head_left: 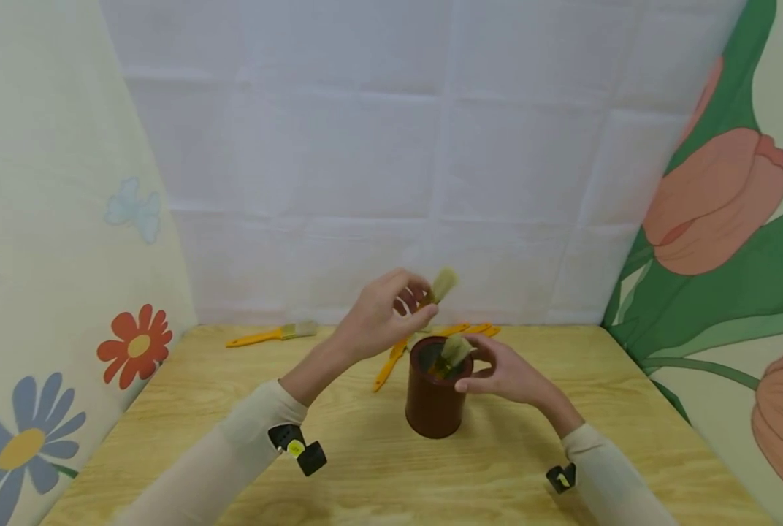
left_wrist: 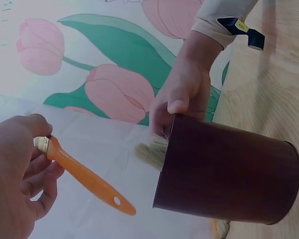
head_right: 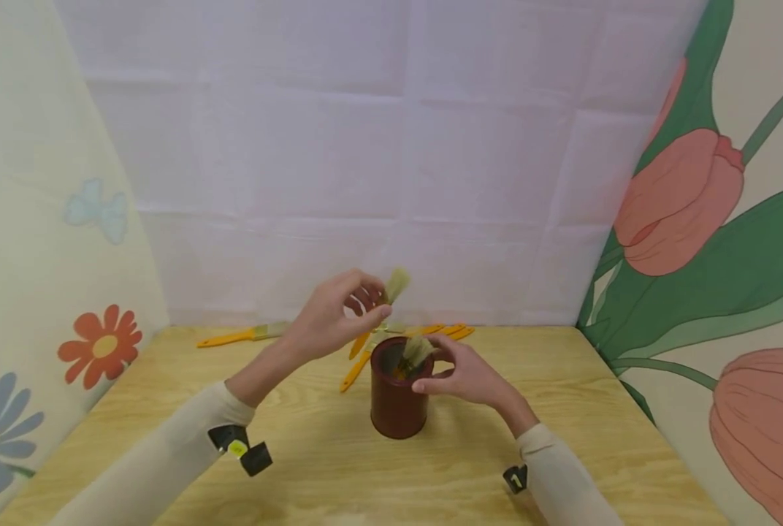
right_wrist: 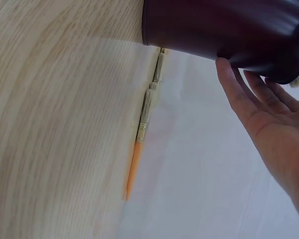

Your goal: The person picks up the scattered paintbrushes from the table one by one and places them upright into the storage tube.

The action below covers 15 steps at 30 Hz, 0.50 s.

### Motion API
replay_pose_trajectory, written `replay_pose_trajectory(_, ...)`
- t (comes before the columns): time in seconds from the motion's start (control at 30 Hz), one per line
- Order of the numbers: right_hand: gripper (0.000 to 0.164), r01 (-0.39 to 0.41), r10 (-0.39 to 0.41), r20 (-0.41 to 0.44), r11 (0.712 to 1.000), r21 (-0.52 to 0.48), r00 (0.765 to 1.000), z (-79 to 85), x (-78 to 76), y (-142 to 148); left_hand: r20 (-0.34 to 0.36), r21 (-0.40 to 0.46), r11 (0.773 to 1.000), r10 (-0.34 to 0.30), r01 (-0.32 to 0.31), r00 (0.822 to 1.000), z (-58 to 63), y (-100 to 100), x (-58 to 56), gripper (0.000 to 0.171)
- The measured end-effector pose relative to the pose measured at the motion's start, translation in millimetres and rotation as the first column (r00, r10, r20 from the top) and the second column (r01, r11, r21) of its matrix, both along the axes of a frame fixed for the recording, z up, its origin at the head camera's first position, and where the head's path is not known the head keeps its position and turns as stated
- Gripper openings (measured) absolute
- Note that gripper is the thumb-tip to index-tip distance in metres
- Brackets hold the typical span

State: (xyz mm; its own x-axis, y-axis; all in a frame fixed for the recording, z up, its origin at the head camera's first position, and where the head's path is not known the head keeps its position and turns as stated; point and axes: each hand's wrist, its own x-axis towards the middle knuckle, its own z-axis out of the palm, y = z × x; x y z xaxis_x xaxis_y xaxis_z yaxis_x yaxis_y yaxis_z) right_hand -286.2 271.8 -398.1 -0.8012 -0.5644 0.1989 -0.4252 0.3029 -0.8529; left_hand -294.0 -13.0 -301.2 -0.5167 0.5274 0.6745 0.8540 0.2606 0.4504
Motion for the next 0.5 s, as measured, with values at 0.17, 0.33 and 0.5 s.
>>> replay_pose_trajectory(0.17, 0.07, -0.015, 0.015, -0.01, 1.0, -0.006, 1.0, -0.8, -0.5, -1.1, 0.029, 0.071, 0.997, -0.037, 0.035, 0.999, 1.2, 6.6, 0.9, 0.026)
replay_pose_trajectory(0.33, 0.07, -0.015, 0.015, -0.014, 1.0, -0.012, 1.0, -1.6, -0.5, -2.0, 0.035, 0.097, 0.992, -0.082, 0.079, 0.996, -2.4, 12.7, 0.0, 0.024)
replay_pose_trajectory(0.5, 0.073, -0.007, 0.007, -0.018, 1.0, -0.002, 1.0, -0.8, 0.0, -1.5, 0.065, 0.061, 0.993, -0.108, 0.104, 0.992, -10.7, 17.4, -6.4, 0.023)
